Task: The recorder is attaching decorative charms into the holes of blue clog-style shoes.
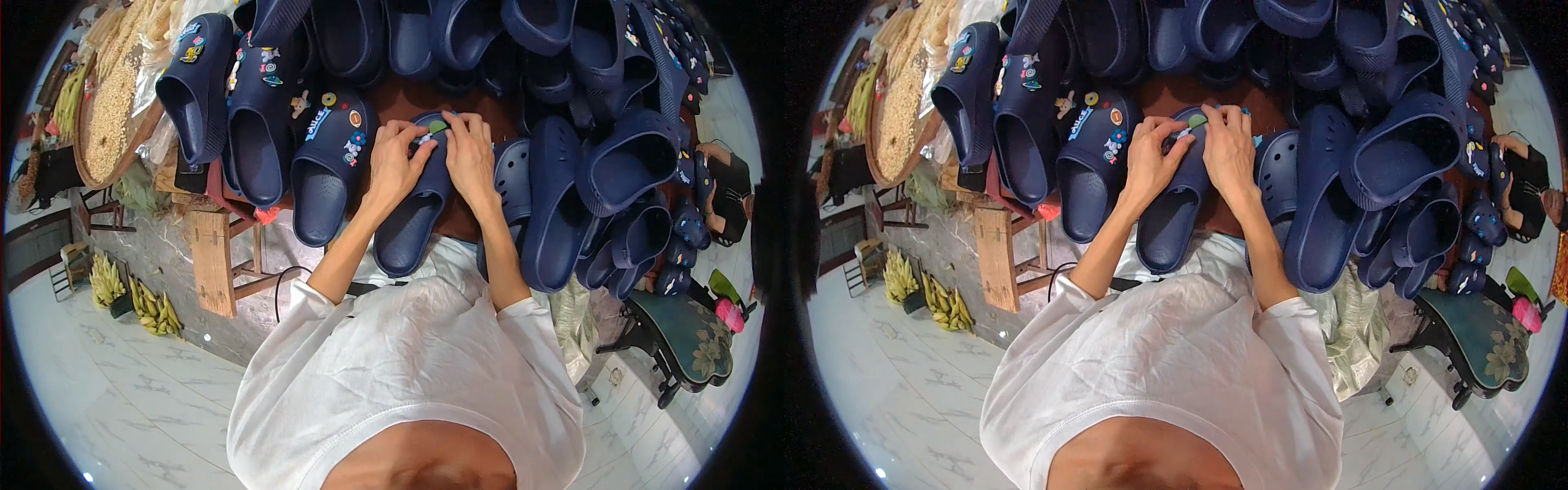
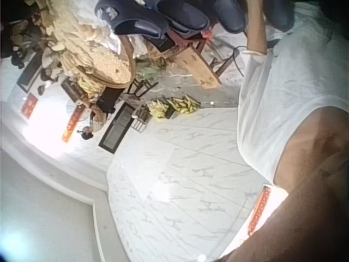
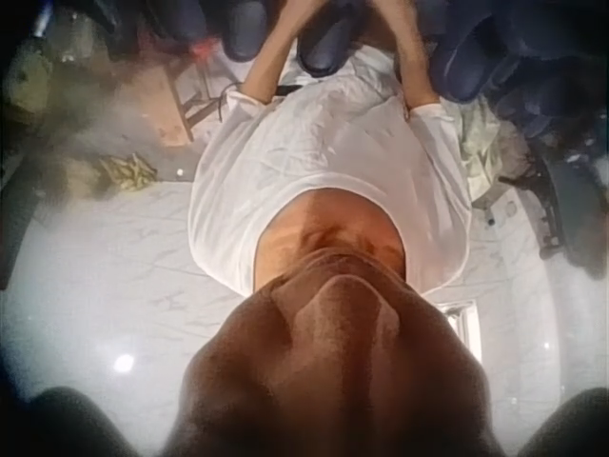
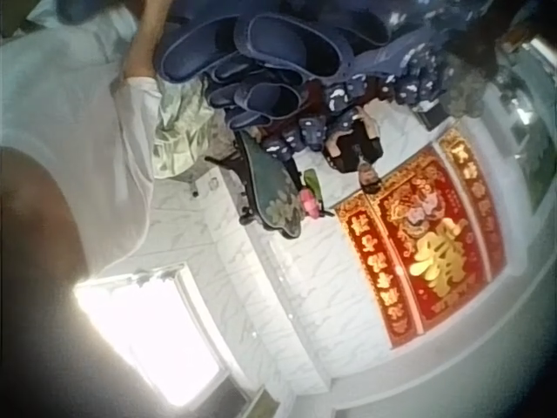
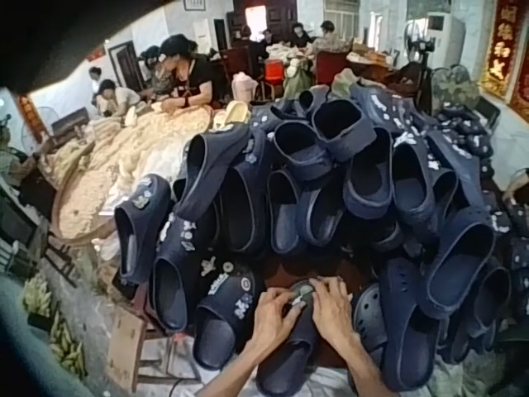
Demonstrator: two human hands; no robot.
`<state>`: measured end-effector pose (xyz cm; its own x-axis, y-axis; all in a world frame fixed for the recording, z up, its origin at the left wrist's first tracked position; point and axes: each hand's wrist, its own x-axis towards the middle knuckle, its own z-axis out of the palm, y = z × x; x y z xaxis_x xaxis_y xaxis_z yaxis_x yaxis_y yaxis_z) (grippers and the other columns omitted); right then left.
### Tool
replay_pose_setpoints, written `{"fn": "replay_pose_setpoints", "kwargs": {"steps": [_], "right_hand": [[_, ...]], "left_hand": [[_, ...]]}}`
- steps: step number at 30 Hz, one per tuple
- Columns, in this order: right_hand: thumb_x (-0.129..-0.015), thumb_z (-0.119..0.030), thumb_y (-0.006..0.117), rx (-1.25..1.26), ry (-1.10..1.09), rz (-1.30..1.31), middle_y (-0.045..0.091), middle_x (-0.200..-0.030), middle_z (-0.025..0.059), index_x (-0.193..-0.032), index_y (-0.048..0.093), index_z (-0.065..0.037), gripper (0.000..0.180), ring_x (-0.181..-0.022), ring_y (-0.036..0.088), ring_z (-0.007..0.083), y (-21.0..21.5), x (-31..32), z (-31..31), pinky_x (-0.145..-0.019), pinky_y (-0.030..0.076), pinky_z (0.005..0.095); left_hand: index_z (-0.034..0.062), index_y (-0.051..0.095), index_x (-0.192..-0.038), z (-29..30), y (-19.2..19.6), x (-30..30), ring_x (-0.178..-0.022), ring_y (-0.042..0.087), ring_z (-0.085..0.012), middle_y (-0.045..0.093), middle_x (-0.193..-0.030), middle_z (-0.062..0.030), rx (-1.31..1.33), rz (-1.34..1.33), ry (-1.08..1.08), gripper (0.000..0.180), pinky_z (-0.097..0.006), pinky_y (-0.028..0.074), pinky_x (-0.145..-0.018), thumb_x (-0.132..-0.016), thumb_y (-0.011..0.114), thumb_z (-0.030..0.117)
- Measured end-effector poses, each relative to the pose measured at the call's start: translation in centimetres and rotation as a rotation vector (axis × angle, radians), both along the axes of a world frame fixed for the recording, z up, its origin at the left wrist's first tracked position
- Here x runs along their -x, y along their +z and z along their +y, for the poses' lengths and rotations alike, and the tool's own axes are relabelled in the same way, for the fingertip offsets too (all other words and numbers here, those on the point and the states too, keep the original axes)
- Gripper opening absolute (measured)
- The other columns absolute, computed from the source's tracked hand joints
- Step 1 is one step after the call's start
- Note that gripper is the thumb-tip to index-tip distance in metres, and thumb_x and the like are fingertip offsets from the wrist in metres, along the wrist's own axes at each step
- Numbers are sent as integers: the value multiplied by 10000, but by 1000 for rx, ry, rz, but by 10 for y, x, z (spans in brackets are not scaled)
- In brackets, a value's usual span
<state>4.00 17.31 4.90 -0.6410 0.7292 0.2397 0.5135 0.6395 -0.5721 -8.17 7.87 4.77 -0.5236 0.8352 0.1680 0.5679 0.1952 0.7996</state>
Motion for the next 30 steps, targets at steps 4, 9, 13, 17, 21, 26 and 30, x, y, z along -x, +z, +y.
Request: {"fn": "replay_pose_setpoints", "kwargs": {"steps": [4,9,13,17,21,26,30], "right_hand": [[-939,-52,556,19,-114,93,579,-1136,188,-1193,629,-29,265,-1051,570,383,-12,-10,-4,-895,482,466],[-944,-48,516,106,-227,227,584,-1125,207,-1151,627,-21,236,-1023,590,386,-20,-21,0,-890,477,448],[-941,-40,505,119,-351,310,591,-1138,193,-1159,629,-26,251,-1057,582,366,-14,-21,1,-904,470,433],[-935,-52,530,-33,-281,282,592,-1164,174,-1166,626,-18,252,-1074,569,357,-3,-14,4,-910,468,429],[-923,-127,614,-44,-11,141,596,-1195,144,-1206,626,-32,298,-1082,558,366,-6,1,5,-920,472,443],[-885,-156,681,-154,89,6,599,-1181,122,-1222,632,-54,356,-1080,554,357,-3,6,3,-900,486,454],[-871,-138,690,-115,95,13,593,-1106,130,-1146,627,-38,300,-1012,559,357,0,9,3,-866,481,465]], "left_hand": [[33,740,-1004,9,3,-2,-890,599,-319,666,-935,-118,-54,174,-13,201,-413,487,-787,-861,724,173],[25,721,-1086,35,11,-9,-922,608,-361,694,-1000,-159,-77,129,-214,209,-439,480,-825,-916,625,101],[6,653,-1217,36,14,-11,-1006,609,-372,688,-1106,-183,-96,73,-295,307,-436,479,-897,-922,588,61],[-2,662,-1194,11,4,2,-1097,586,-369,650,-1192,-190,-127,32,-107,303,-434,468,-965,-907,587,53],[-7,634,-1240,-11,-6,7,-1144,589,-357,637,-1246,-187,-29,2,-44,352,-419,457,-995,-909,639,113],[-10,631,-1240,-15,-8,0,-1171,575,-363,628,-1267,-187,-41,74,-55,367,-413,469,-990,-893,663,106],[-10,633,-1223,-12,-2,-2,-1097,583,-351,635,-1203,-184,-56,82,-69,367,-404,485,-938,-873,682,87]]}}
